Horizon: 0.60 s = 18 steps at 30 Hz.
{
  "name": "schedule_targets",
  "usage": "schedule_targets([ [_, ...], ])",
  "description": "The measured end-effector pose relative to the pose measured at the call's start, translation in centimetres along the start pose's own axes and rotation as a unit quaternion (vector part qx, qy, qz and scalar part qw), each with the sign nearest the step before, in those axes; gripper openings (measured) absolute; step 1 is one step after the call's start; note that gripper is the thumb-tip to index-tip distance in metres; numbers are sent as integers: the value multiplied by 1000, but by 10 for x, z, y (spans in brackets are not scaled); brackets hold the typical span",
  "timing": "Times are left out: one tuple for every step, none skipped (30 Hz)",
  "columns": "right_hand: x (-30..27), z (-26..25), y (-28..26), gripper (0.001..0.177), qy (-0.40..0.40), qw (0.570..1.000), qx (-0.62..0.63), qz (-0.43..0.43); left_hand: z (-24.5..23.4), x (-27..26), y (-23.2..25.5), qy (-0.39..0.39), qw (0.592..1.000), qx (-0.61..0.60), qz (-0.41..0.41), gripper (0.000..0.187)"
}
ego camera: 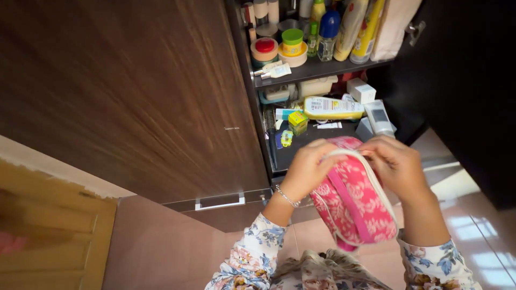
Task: Organizing cosmetics and skincare products from a makeup bag and wardrobe into a plastic drawer.
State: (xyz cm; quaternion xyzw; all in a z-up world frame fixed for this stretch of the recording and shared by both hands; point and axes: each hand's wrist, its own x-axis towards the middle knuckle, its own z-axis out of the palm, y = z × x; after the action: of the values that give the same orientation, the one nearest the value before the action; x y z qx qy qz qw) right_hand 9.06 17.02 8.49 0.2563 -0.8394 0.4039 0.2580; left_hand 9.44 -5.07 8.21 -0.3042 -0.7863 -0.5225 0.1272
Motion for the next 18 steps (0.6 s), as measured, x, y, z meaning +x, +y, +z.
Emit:
schedule_targets([
  [-14,-3,4,12,4,1000,-3,5,-5,-6,-6,-6,1000,-3,1,19],
  [-28,-6,7,12,11,1000,4,26,-10,-13,-11,45,998,-31,-5,20],
  [-40,-8,10,11,18,999,13,45,-17,-18,-17,97,994,-57,-11,21],
  [-52,-6,11,11,23,999,11,48,-27,-27,-24,92,994,-58,-9,21],
  [-65,-5,12,10,41,994,-20,97,-36,-37,-32,152,980,-101,-78,21],
  [-78,-5,14,8,59,986,-52,146,-44,-47,-39,209,956,-142,-147,21],
  [-84,-1,9,8,63,985,-54,151,-53,-52,-24,203,957,-144,-147,21],
  [-90,3,5,7,90,983,-16,160,-61,-55,-10,140,982,-33,-123,23],
  [-99,7,-1,7,115,978,22,170,-69,-62,5,74,989,77,-99,26],
  [-100,12,-10,7,117,977,20,178,-67,-62,19,67,990,75,-100,26],
  [-100,17,-19,8,93,985,18,144,-64,-61,34,84,983,162,35,44],
  [-99,22,-28,10,68,991,15,111,-61,-61,49,98,950,243,170,63],
  [-97,23,-39,10,70,991,12,114,-45,-68,36,96,951,239,172,63],
  [-95,25,-50,12,46,994,8,99,-28,-75,23,-2,975,155,162,60],
  [-94,26,-60,15,23,996,3,86,-10,-82,10,-101,981,67,150,56],
  [-97,26,-67,15,25,996,0,91,-4,-89,6,-105,981,63,151,56],
  [-95,23,-72,14,8,995,-14,99,2,-92,2,-110,991,-5,82,46],
  [-93,21,-77,13,-8,994,-29,108,9,-95,-1,-115,991,-73,13,36],
])
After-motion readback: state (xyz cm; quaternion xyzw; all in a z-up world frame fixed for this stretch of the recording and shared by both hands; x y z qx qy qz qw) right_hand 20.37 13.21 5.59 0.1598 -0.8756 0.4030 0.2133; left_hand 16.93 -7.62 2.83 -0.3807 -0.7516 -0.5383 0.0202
